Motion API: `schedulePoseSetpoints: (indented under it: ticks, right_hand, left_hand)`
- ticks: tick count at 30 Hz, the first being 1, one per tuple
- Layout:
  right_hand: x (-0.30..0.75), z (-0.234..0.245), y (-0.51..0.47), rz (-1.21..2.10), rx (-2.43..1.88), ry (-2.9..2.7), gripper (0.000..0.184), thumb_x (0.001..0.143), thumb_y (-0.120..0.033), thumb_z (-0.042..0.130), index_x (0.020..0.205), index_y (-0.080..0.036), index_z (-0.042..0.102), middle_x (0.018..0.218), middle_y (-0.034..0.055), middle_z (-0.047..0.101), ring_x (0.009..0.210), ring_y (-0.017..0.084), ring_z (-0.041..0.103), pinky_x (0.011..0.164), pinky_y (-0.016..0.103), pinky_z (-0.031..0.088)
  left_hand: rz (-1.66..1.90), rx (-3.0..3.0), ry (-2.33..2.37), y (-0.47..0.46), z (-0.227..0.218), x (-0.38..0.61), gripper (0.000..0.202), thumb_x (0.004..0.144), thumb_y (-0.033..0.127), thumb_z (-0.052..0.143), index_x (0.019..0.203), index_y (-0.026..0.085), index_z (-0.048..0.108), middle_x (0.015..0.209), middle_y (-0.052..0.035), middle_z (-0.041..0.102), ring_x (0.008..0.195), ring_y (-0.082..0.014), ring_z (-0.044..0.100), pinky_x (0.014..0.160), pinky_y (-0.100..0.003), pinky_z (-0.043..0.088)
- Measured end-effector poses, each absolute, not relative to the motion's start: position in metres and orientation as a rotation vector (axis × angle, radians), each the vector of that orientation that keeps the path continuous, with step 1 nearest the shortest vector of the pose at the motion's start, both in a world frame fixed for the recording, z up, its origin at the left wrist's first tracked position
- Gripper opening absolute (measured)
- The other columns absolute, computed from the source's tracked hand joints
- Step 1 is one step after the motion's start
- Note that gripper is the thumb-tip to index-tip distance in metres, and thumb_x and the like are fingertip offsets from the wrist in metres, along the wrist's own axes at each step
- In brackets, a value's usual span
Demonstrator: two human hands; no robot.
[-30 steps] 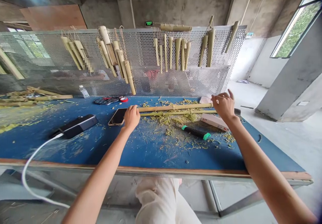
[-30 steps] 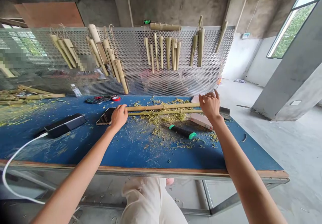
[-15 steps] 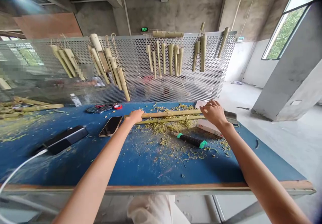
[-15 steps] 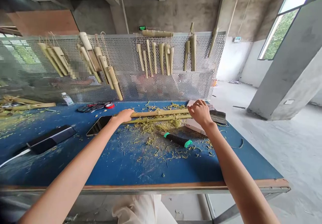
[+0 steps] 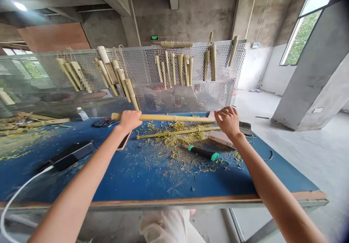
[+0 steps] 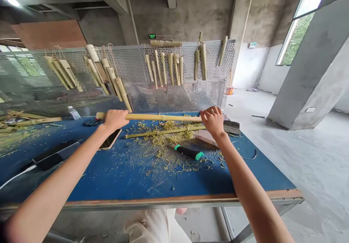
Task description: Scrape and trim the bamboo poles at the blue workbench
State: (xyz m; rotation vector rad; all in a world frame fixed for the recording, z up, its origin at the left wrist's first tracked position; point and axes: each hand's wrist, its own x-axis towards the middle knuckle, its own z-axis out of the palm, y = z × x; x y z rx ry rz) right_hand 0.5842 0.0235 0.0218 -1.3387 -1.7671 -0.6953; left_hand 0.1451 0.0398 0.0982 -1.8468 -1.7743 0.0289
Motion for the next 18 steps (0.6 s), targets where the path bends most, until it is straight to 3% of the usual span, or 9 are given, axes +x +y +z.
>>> schedulePoseSetpoints:
  ticks: [5,8,11,13,14,16,18]
  right_hand:
    - [0.586,0.022,0.017,-0.696,-1.329,-1.738,0.048,0.101,-0.039,0.031,0.095,-0.023,0.076,0.103,0.0118,0.072,0.106,0.029,0.055,0.096,0.044,0.036]
    - [0.581,0.021,0.014,-0.534,-1.33,-1.725,0.055,0.099,-0.05,0.03,0.089,-0.022,0.076,0.103,0.0144,0.072,0.105,0.03,0.056,0.094,0.046,0.037]
    - [0.557,0.027,0.008,-0.011,-1.235,-1.738,0.07,0.096,-0.066,0.023,0.088,-0.021,0.076,0.092,0.014,0.072,0.096,0.028,0.062,0.089,0.044,0.043]
    - [0.533,0.034,0.001,0.494,-1.037,-1.723,0.086,0.094,-0.074,0.008,0.103,-0.021,0.075,0.093,0.0126,0.073,0.093,0.025,0.066,0.087,0.041,0.048]
    - [0.521,0.038,-0.004,0.7,-0.894,-1.722,0.092,0.091,-0.078,0.003,0.117,-0.021,0.071,0.103,0.0124,0.073,0.1,0.025,0.067,0.091,0.041,0.049]
    - [0.501,0.046,-0.013,0.961,-0.675,-1.692,0.093,0.087,-0.085,0.006,0.133,-0.025,0.061,0.119,0.0111,0.071,0.116,0.025,0.064,0.1,0.042,0.048]
    - [0.491,0.05,-0.021,1.112,-0.538,-1.61,0.083,0.087,-0.084,0.024,0.137,-0.027,0.058,0.129,0.0099,0.067,0.125,0.026,0.059,0.106,0.043,0.046]
  left_hand:
    - [-0.095,-1.696,-1.932,-0.011,0.098,0.126,0.036,0.085,0.033,0.047,0.105,0.013,0.068,0.104,-0.0193,0.074,0.1,-0.0345,0.069,0.081,-0.038,0.044]
    - [-0.292,-1.668,-2.059,-0.047,0.091,0.134,0.042,0.09,0.047,0.044,0.101,0.016,0.071,0.096,-0.0178,0.074,0.093,-0.034,0.07,0.076,-0.037,0.046]
    - [-0.51,-1.886,-2.142,-0.076,0.082,0.16,0.049,0.085,0.062,0.053,0.096,0.019,0.071,0.085,-0.0109,0.074,0.082,-0.0277,0.07,0.067,-0.032,0.045]
    - [-0.659,-2.143,-2.24,-0.092,0.074,0.183,0.044,0.081,0.063,0.06,0.087,0.02,0.068,0.071,-0.0048,0.069,0.068,-0.021,0.066,0.059,-0.028,0.041]
    - [-0.748,-2.288,-2.299,-0.098,0.069,0.195,0.043,0.079,0.063,0.063,0.084,0.02,0.066,0.062,-0.0022,0.064,0.059,-0.0175,0.061,0.054,-0.026,0.039]
    - [-0.996,-2.635,-2.385,-0.113,0.058,0.218,0.044,0.079,0.063,0.065,0.084,0.02,0.06,0.049,0.0037,0.05,0.042,-0.0113,0.045,0.045,-0.025,0.033]
    - [-1.199,-2.958,-2.455,-0.132,0.044,0.239,0.045,0.077,0.063,0.069,0.081,0.02,0.054,0.048,0.0065,0.045,0.037,-0.0077,0.038,0.041,-0.024,0.03]
